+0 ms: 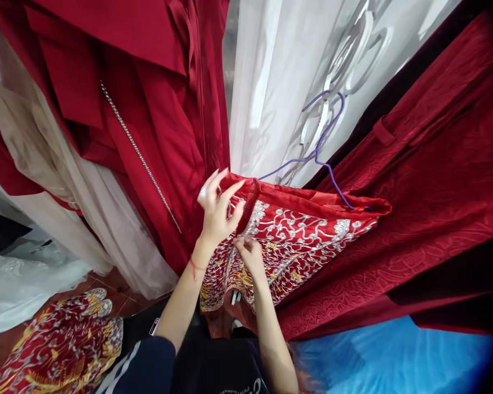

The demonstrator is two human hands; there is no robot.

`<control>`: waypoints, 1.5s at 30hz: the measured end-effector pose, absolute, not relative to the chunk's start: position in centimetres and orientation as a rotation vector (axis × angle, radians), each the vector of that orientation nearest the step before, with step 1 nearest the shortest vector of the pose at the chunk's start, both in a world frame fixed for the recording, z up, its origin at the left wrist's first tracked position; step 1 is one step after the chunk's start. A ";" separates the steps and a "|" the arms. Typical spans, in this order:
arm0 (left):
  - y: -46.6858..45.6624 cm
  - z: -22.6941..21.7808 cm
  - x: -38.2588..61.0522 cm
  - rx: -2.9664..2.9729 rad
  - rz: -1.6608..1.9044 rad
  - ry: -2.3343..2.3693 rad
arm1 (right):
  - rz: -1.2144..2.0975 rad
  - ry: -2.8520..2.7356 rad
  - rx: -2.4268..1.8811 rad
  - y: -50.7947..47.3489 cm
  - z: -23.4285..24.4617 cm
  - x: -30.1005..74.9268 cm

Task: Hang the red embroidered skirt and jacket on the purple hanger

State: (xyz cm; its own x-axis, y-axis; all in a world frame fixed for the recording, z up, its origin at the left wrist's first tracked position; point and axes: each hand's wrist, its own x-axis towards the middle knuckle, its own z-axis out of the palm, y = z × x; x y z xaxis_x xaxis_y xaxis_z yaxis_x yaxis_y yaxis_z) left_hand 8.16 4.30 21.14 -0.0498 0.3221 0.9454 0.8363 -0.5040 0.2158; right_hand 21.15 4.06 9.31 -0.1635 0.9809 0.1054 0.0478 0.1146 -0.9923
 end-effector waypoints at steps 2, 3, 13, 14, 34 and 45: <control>2.4 16.5 7.5 -1.570 -1.810 -1.255 | 1.264 -1.437 -1.070 4.2 9.3 21.6; 1.6 14.1 7.3 -1.579 -1.837 -1.339 | 1.280 -1.446 -1.056 4.3 9.3 21.7; 1.8 5.1 9.4 -1.877 -1.482 -2.148 | 1.231 -1.674 -1.034 5.0 9.2 21.0; 2.0 5.0 9.7 -1.840 -1.504 -2.181 | 1.229 -1.712 -1.022 5.1 9.2 21.1; 1.1 3.1 12.9 -1.651 -1.853 -2.230 | 1.588 -1.467 -0.840 4.7 8.3 22.1; 1.2 0.7 15.4 -1.452 -1.935 -2.270 | 1.547 -1.307 -0.794 2.5 11.6 22.8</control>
State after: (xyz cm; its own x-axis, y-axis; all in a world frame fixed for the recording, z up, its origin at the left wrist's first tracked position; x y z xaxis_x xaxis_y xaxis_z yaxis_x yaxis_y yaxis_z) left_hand 15.39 1.22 0.68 -0.6043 0.6964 0.3871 0.4925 -0.0554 0.8685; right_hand 22.82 2.49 11.59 -0.3591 0.9292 0.0875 -0.2416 -0.0021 -0.9704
